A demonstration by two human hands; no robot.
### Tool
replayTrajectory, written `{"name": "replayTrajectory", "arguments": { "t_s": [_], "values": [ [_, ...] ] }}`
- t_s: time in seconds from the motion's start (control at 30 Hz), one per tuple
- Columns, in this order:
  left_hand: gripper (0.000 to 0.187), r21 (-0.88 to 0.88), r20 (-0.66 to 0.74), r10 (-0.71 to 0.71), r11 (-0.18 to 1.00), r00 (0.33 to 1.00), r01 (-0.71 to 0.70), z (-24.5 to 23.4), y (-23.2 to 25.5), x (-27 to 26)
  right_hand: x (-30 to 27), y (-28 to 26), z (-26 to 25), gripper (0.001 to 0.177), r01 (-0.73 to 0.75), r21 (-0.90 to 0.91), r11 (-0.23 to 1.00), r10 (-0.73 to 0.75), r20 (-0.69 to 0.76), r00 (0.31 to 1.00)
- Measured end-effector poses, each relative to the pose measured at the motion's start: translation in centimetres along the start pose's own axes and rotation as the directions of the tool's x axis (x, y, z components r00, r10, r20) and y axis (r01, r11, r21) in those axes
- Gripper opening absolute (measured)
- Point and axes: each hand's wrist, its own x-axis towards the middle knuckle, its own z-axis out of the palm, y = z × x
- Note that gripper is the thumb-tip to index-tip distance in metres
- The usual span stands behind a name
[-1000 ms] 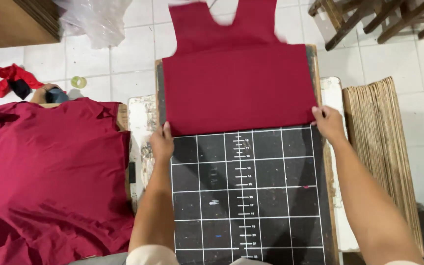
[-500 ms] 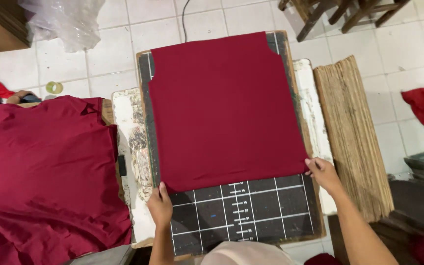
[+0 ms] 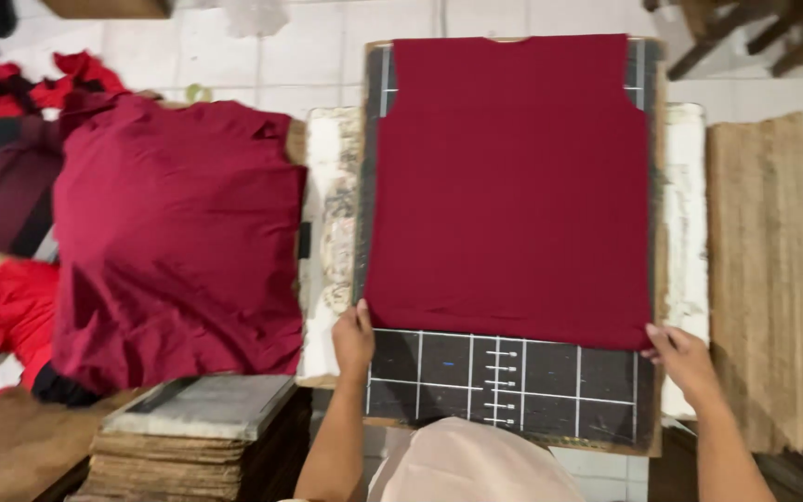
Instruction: The person repeatedly picks up maroon sleeveless tops, lays them flat on a gridded cutting board, smooths them with both hands, and then removes them to repeat the process with another garment.
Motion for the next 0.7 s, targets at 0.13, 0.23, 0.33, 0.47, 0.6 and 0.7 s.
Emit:
{"name": "replayTrajectory", "arguments": {
  "t_s": [0.13, 0.23, 0.33, 0.47, 0.6, 0.7],
  "values": [
    [0.053, -0.022, 0.117, -0.079, 0.996, 0.99, 0.083, -2.1, 1.6, -1.6, -3.4, -2.1, 0.1, 0.035, -0.177, -0.015, 0.984, 0.177, -0.027, 0.984],
    [0.054, 0.022, 0.147, -0.125, 0.992, 0.981, 0.123, -2.4, 1.2, -2.5, -4.6, -1.3, 0.0, 0.034, -0.189, -0.009, 0.982, 0.189, -0.014, 0.982],
    [0.053, 0.074, 0.111, -0.072, 0.995, 0.991, 0.064, -2.0, 0.3, -3.1, -4.5, 0.5, -0.1, 0.033, -0.17, -0.012, 0.985, 0.17, 0.008, 0.985],
    [0.055, 0.076, 0.171, -0.151, 0.987, 0.974, 0.139, -2.9, 1.0, -3.5, -4.7, -0.3, 0.0, 0.034, -0.193, -0.038, 0.98, 0.193, 0.007, 0.981],
    [0.053, 0.044, 0.153, -0.121, 0.992, 0.981, 0.115, -3.1, 0.5, -3.5, -3.3, 1.7, 0.4, 0.036, -0.17, -0.077, 0.982, 0.171, 0.011, 0.985],
    [0.056, 0.057, 0.152, -0.106, 0.994, 0.983, 0.098, -2.2, -0.7, -3.3, -1.9, 4.5, 0.3, 0.038, -0.066, -0.155, 0.986, 0.067, 0.004, 0.998]
  ]
}}
